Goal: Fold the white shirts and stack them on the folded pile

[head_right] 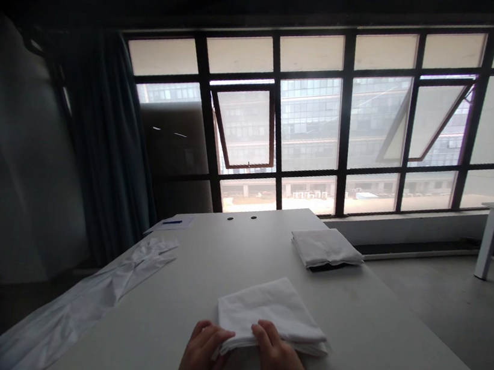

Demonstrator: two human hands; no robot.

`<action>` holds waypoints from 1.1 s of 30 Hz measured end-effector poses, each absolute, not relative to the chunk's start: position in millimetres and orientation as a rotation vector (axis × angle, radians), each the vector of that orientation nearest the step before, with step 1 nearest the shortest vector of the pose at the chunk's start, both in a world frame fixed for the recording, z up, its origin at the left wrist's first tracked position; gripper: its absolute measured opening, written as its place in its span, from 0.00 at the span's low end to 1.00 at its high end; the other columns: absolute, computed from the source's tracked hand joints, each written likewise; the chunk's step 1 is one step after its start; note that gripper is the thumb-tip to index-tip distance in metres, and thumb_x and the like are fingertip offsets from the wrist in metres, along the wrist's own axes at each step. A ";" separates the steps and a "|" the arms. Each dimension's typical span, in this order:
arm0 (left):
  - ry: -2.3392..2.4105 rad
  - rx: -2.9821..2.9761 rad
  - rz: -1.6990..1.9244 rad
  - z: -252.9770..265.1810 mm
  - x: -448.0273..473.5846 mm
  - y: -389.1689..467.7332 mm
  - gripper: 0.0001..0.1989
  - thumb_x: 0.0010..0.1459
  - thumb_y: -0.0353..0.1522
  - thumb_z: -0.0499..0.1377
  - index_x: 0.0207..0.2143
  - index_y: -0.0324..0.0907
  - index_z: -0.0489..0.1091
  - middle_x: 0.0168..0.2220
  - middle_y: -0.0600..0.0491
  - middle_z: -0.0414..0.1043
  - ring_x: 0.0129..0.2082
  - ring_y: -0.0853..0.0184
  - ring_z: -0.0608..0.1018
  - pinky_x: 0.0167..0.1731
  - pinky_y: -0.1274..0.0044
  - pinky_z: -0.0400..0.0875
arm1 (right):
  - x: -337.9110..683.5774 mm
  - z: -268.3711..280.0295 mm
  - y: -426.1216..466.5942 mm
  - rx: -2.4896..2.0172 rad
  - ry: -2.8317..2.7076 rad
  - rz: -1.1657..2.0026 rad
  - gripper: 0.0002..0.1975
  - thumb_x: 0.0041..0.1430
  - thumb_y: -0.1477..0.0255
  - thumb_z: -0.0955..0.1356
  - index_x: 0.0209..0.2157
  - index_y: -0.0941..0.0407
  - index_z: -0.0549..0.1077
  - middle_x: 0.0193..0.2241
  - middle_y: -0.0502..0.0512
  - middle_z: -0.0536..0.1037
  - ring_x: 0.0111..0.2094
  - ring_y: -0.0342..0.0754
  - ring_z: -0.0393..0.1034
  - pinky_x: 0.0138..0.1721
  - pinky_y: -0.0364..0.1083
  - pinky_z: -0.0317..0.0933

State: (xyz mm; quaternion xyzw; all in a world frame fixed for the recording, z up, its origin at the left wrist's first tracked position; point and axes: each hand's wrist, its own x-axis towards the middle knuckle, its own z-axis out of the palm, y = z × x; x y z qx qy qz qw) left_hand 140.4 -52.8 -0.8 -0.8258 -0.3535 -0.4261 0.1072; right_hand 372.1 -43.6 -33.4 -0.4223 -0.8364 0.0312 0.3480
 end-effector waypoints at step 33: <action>-1.684 -2.395 -1.732 -25.8 141.6 -27.5 0.19 0.69 0.50 0.52 0.41 0.45 0.70 0.33 0.51 0.74 0.30 0.65 0.76 0.30 0.76 0.75 | 563.2 149.0 26.9 -1.363 -1.817 -0.482 0.19 0.72 0.57 0.59 0.53 0.51 0.74 0.43 0.57 0.78 0.40 0.53 0.73 0.42 0.52 0.64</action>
